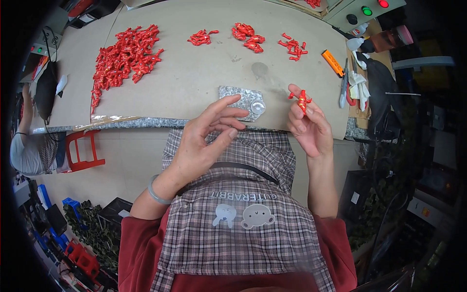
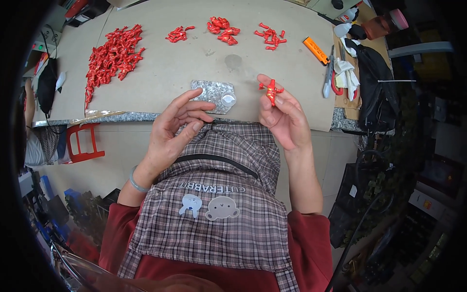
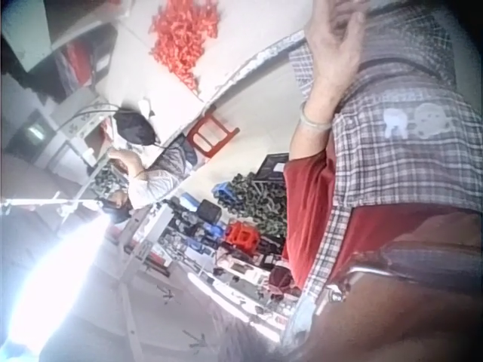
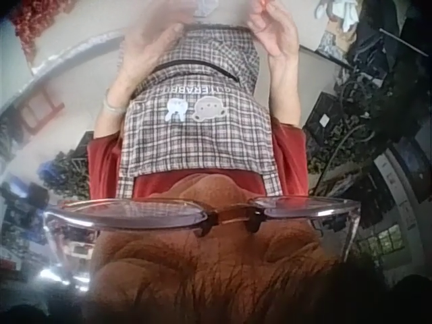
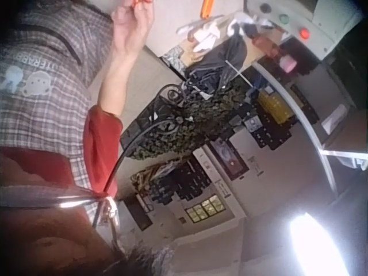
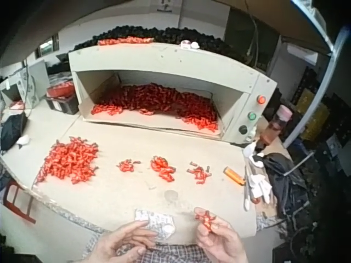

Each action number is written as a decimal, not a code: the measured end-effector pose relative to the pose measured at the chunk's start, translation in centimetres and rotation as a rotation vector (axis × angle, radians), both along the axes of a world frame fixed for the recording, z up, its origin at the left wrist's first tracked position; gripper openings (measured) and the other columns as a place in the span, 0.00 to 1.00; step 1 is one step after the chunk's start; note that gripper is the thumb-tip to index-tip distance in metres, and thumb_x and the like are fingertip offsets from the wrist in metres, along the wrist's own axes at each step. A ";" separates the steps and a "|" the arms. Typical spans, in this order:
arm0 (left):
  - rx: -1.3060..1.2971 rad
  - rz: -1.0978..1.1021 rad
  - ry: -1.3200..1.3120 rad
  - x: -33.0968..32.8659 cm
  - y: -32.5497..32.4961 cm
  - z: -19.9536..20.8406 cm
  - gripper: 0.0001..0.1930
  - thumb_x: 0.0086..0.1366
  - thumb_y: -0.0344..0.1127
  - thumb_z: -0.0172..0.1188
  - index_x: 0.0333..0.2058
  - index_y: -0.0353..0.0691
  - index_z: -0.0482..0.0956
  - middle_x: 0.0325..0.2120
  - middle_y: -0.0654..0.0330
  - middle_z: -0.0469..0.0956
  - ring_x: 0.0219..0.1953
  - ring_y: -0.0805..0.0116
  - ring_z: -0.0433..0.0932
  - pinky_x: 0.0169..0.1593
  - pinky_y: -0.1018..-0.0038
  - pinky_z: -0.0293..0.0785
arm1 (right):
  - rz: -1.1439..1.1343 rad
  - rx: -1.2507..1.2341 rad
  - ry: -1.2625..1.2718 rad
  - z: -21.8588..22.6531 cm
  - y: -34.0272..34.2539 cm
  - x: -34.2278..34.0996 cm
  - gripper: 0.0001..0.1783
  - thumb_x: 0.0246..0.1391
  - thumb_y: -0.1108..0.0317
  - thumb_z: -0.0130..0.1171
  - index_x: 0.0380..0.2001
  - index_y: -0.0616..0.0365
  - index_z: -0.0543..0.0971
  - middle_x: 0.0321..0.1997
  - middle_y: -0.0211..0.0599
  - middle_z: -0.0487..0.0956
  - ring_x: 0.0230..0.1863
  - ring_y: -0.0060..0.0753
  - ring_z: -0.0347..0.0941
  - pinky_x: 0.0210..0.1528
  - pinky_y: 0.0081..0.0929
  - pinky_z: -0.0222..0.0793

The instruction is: The person assembles small red plastic components by hand at a workbench.

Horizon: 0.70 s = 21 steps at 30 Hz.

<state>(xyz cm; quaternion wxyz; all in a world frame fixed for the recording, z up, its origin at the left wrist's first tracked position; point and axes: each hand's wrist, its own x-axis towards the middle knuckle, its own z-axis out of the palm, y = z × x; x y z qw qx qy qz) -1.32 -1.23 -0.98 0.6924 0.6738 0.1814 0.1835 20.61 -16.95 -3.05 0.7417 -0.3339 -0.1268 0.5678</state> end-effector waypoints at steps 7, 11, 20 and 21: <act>-0.005 0.013 -0.011 0.2 0.1 0.0 0.28 0.64 0.21 0.54 0.64 0.39 0.64 0.50 0.53 0.78 0.45 0.69 0.80 0.50 0.73 0.77 | -0.018 -0.026 0.097 -0.3 0.0 1.3 0.30 0.63 0.69 0.47 0.66 0.68 0.60 0.34 0.33 0.72 0.24 0.19 0.61 0.27 0.19 0.59; -0.002 0.008 0.000 0.2 0.1 -0.1 0.27 0.64 0.21 0.54 0.63 0.39 0.66 0.49 0.53 0.79 0.46 0.69 0.80 0.50 0.73 0.76 | 0.015 -0.183 0.002 0.2 0.0 2.4 0.29 0.63 0.70 0.47 0.67 0.65 0.60 0.33 0.33 0.73 0.22 0.18 0.61 0.25 0.18 0.58; 0.019 -0.006 0.004 -0.1 0.2 -0.2 0.27 0.64 0.20 0.54 0.62 0.38 0.67 0.49 0.54 0.79 0.46 0.70 0.80 0.51 0.74 0.76 | 0.111 -0.303 -0.166 0.7 -0.9 4.2 0.32 0.61 0.71 0.46 0.69 0.62 0.58 0.31 0.33 0.73 0.16 0.15 0.57 0.18 0.15 0.53; 0.021 -0.004 0.017 -0.3 0.4 -0.1 0.27 0.64 0.21 0.54 0.62 0.39 0.66 0.50 0.54 0.79 0.46 0.70 0.80 0.51 0.74 0.76 | 0.125 -0.252 -0.095 0.5 -0.8 4.3 0.33 0.61 0.71 0.46 0.69 0.61 0.57 0.31 0.33 0.73 0.16 0.15 0.58 0.18 0.15 0.53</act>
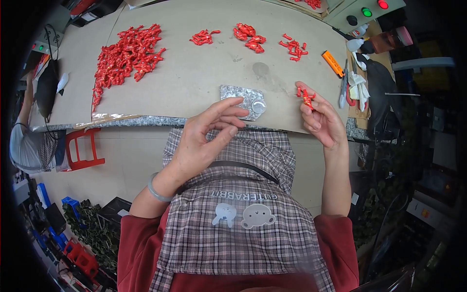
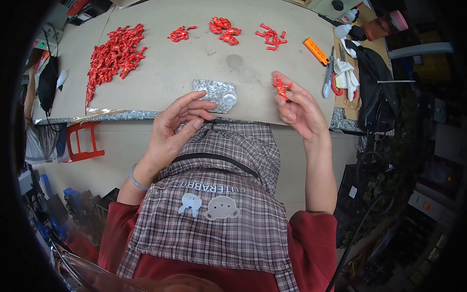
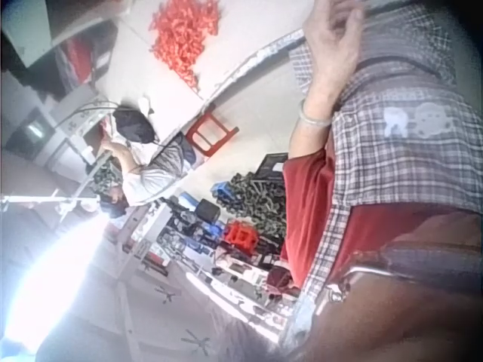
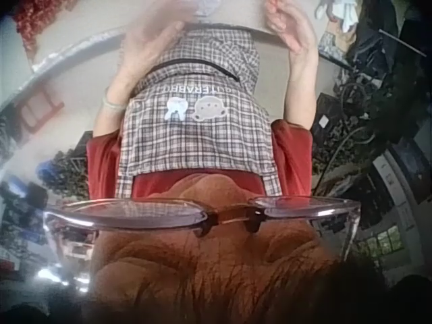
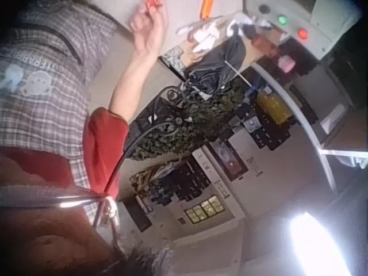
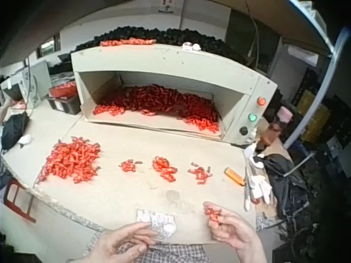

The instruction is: The person assembles small red plastic components by hand at a workbench.

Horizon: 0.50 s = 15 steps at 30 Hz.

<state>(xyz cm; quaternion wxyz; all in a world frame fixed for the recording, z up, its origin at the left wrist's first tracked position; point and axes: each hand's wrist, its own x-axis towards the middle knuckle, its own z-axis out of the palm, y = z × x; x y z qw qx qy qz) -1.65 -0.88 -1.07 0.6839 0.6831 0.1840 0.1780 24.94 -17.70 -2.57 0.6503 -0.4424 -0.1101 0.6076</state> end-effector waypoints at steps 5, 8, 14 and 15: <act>-0.304 -0.019 -0.093 0.2 0.5 0.3 0.30 0.67 0.27 0.57 0.66 0.35 0.60 0.51 0.47 0.78 0.47 0.66 0.80 0.51 0.73 0.75 | -0.045 0.008 -0.035 0.5 -0.4 -0.8 0.35 0.61 0.71 0.47 0.71 0.58 0.53 0.30 0.33 0.71 0.15 0.15 0.57 0.18 0.15 0.53; -0.399 -0.020 -0.142 0.2 0.9 0.1 0.31 0.67 0.27 0.57 0.67 0.35 0.58 0.51 0.45 0.77 0.46 0.64 0.81 0.50 0.74 0.76 | -0.023 -0.011 -0.040 0.8 -0.7 -0.6 0.36 0.61 0.72 0.47 0.71 0.58 0.52 0.29 0.35 0.71 0.14 0.15 0.57 0.17 0.15 0.55; -0.450 -0.022 -0.173 0.0 1.1 -0.5 0.32 0.67 0.26 0.55 0.68 0.35 0.56 0.53 0.43 0.76 0.46 0.63 0.81 0.49 0.75 0.76 | 0.012 -0.064 -0.130 1.2 -0.9 -0.9 0.38 0.60 0.71 0.49 0.72 0.59 0.51 0.27 0.35 0.72 0.13 0.16 0.57 0.16 0.16 0.54; -0.452 -0.018 -0.168 0.0 1.1 -0.5 0.32 0.67 0.26 0.55 0.68 0.35 0.56 0.53 0.43 0.76 0.46 0.63 0.81 0.49 0.74 0.76 | 0.011 -0.064 -0.130 1.2 -0.9 -1.0 0.38 0.60 0.71 0.49 0.72 0.59 0.51 0.27 0.35 0.72 0.13 0.16 0.57 0.16 0.16 0.54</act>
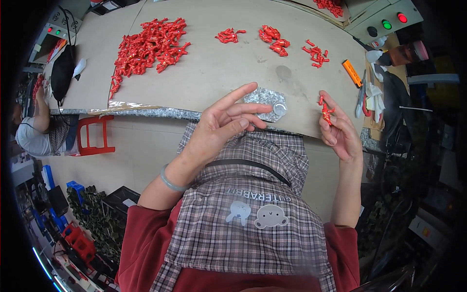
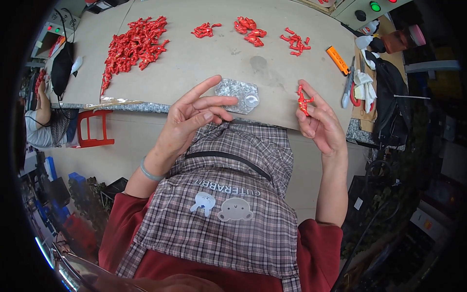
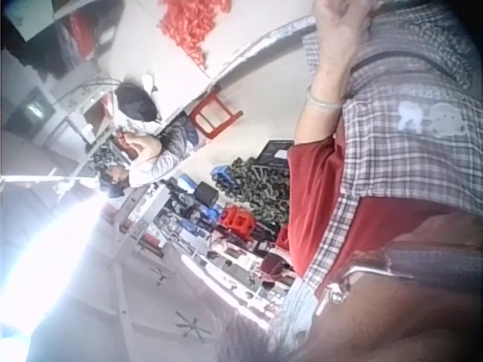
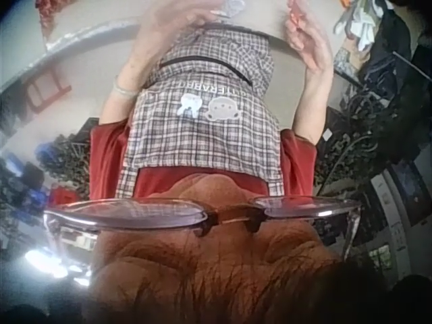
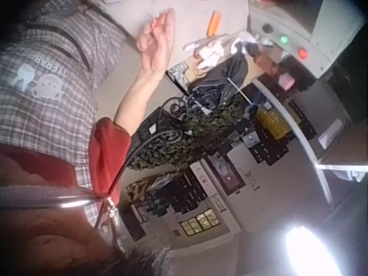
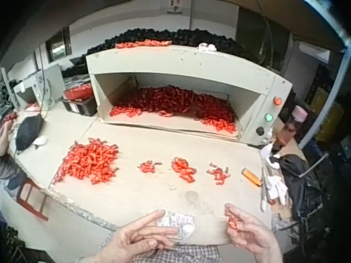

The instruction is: The person assembles small red plastic components by hand at a workbench.

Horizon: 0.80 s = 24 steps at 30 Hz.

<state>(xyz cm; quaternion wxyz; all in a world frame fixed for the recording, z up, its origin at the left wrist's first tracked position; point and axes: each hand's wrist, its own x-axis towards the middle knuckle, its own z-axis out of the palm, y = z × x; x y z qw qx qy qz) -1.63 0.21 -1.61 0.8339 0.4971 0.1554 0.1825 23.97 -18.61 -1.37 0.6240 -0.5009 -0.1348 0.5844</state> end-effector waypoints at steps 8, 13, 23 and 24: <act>0.861 0.193 0.146 -0.7 1.2 -0.6 0.33 0.62 0.21 0.52 0.67 0.37 0.59 0.52 0.48 0.78 0.49 0.58 0.78 0.51 0.69 0.74 | -0.035 0.017 -0.045 -0.1 -0.1 -0.6 0.38 0.59 0.71 0.50 0.72 0.59 0.51 0.27 0.34 0.72 0.15 0.16 0.59 0.18 0.17 0.55; 1.888 0.028 0.509 -3.2 1.5 0.4 0.38 0.53 0.23 0.55 0.66 0.44 0.63 0.52 0.48 0.76 0.57 0.47 0.70 0.62 0.52 0.62 | -0.035 0.013 -0.059 -0.2 -0.4 -0.4 0.38 0.59 0.71 0.50 0.71 0.59 0.52 0.27 0.34 0.72 0.15 0.17 0.59 0.19 0.17 0.56; 1.961 -0.055 0.509 -3.9 2.0 3.9 0.31 0.52 0.23 0.56 0.59 0.42 0.71 0.49 0.53 0.77 0.58 0.51 0.70 0.63 0.53 0.61 | -0.029 0.125 0.027 -0.8 -0.9 -1.2 0.38 0.59 0.70 0.52 0.71 0.59 0.53 0.28 0.33 0.71 0.18 0.18 0.61 0.20 0.17 0.56; 1.911 0.088 0.438 -3.7 2.0 3.8 0.30 0.51 0.22 0.57 0.57 0.40 0.74 0.48 0.54 0.78 0.56 0.52 0.72 0.61 0.56 0.63 | -0.024 0.137 0.033 -0.9 -0.8 -1.2 0.38 0.59 0.69 0.52 0.71 0.58 0.53 0.27 0.32 0.71 0.18 0.18 0.61 0.21 0.17 0.56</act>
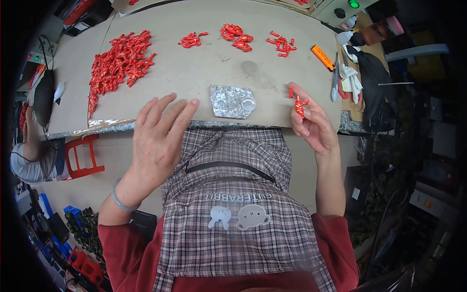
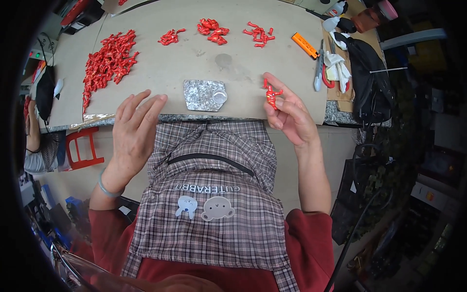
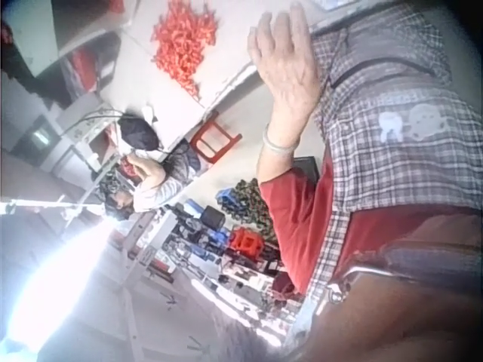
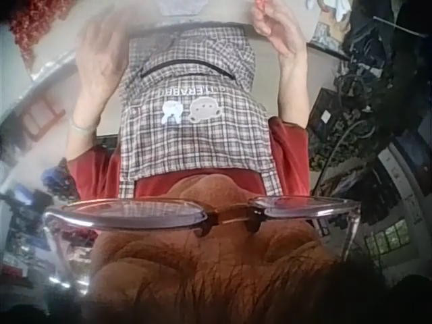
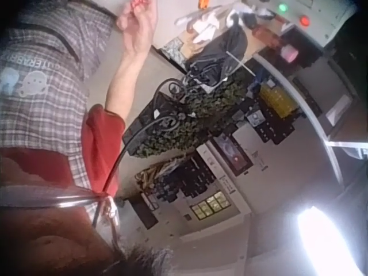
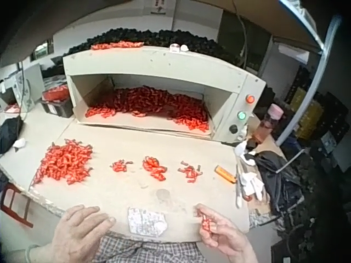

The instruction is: The person assembles small red plastic components by hand at a workbench.

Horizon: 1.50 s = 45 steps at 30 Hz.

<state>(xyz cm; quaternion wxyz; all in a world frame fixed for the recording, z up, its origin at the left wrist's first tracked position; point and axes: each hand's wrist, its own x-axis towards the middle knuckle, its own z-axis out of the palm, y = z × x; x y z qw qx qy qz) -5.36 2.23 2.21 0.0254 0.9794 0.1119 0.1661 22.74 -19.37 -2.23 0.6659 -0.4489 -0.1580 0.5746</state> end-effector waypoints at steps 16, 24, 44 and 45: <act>-1.441 -0.206 -0.217 11.6 -5.6 -0.8 0.17 0.67 0.27 0.56 0.54 0.32 0.75 0.48 0.56 0.77 0.42 0.74 0.78 0.43 0.78 0.78 | -0.132 0.126 -0.561 2.9 1.5 -3.9 0.45 0.61 0.77 0.50 0.74 0.53 0.39 0.36 0.37 0.79 0.24 0.15 0.66 0.25 0.14 0.62; -1.292 -0.184 -0.319 12.1 -5.6 -0.9 0.11 0.69 0.29 0.57 0.47 0.32 0.77 0.50 0.56 0.78 0.44 0.73 0.80 0.44 0.78 0.78 | -0.028 0.089 -0.560 3.5 1.3 -3.5 0.44 0.61 0.77 0.52 0.73 0.53 0.41 0.46 0.41 0.79 0.32 0.18 0.73 0.30 0.16 0.68; -1.906 -0.071 -0.288 9.4 -4.5 -1.5 0.11 0.68 0.28 0.58 0.47 0.31 0.78 0.36 0.52 0.83 0.30 0.75 0.80 0.37 0.80 0.78 | -0.230 -0.286 -1.125 -0.9 4.4 0.5 0.06 0.58 0.73 0.59 0.37 0.62 0.82 0.24 0.27 0.77 0.23 0.13 0.68 0.27 0.17 0.66; -1.904 -0.060 -0.277 9.4 -4.5 -1.5 0.11 0.68 0.28 0.58 0.47 0.31 0.78 0.36 0.52 0.82 0.31 0.74 0.80 0.37 0.79 0.78 | -0.228 -0.286 -1.125 -0.9 4.5 0.5 0.06 0.58 0.73 0.59 0.37 0.62 0.82 0.24 0.27 0.77 0.23 0.13 0.68 0.27 0.17 0.66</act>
